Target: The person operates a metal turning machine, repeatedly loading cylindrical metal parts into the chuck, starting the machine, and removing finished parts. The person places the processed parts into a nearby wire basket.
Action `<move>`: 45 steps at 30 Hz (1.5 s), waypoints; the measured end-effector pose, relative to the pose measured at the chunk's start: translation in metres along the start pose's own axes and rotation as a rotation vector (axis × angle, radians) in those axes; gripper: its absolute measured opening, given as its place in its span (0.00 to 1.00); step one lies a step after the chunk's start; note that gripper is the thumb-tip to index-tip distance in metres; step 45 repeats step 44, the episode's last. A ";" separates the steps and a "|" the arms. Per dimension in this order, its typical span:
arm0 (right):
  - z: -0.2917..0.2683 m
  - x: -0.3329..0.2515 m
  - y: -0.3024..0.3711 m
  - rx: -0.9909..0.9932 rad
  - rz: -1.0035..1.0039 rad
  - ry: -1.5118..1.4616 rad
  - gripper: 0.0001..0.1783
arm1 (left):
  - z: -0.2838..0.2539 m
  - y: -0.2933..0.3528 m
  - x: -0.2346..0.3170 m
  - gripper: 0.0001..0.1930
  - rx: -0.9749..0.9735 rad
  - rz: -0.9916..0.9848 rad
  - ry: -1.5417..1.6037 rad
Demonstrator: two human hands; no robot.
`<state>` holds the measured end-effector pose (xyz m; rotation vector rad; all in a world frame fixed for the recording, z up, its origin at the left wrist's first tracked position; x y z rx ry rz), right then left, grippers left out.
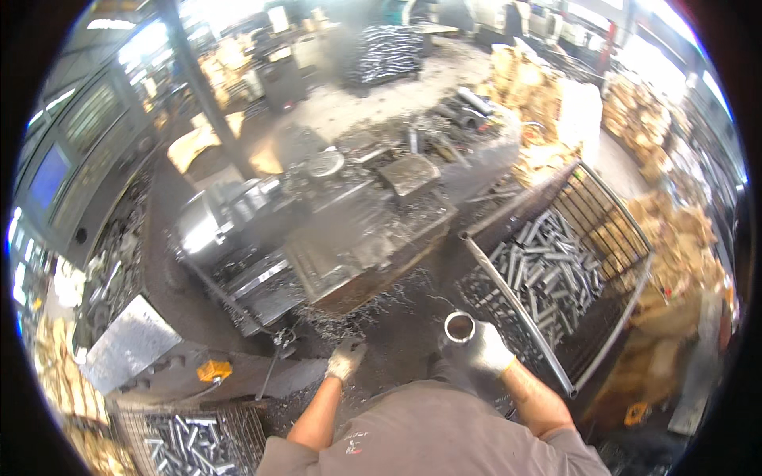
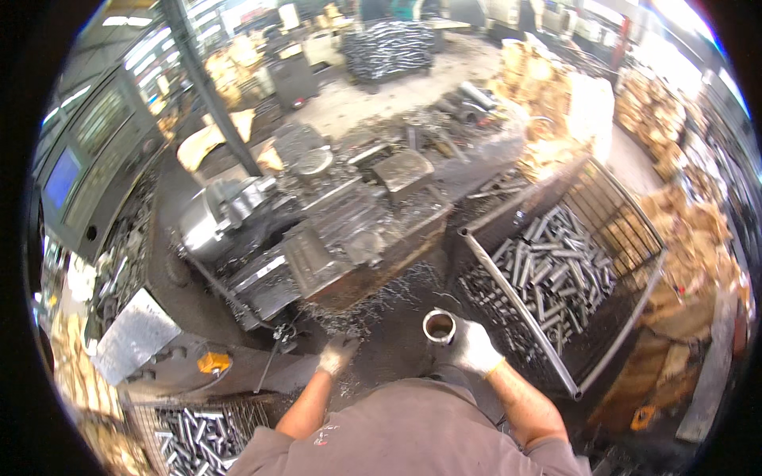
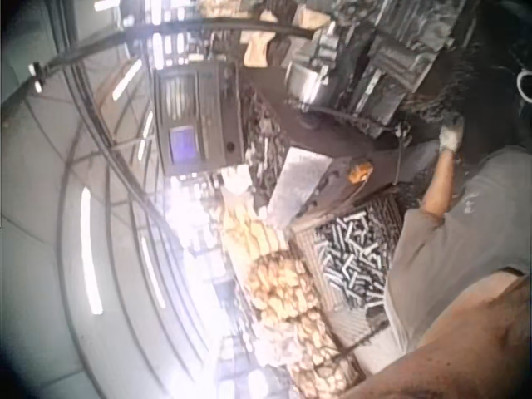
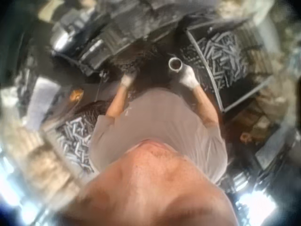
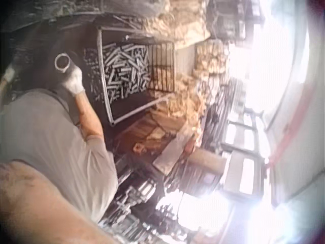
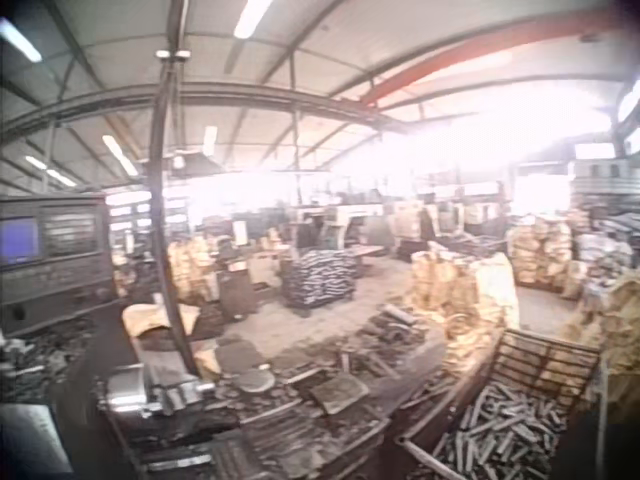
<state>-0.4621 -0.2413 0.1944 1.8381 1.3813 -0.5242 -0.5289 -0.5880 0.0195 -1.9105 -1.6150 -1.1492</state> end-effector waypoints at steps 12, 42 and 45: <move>0.020 -0.155 -0.283 -0.214 -0.380 0.177 0.38 | -0.095 0.159 -0.143 0.41 1.425 -0.920 0.085; 0.176 -0.448 -0.478 -1.027 -1.140 0.858 0.15 | -0.362 -0.166 0.072 0.53 0.979 0.062 -1.174; 0.131 -0.451 -0.469 -1.175 -1.000 0.347 0.13 | -0.382 -0.164 0.058 0.50 0.816 0.066 -1.325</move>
Point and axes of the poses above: each hand's wrist, its own y-axis away from the middle knuckle, its own z-axis out of the palm, x = y × z, the point moved 2 cm from there along -y, towards the middle knuckle, and after that the axes turned 14 degrees about z, right-handed, at the moved point
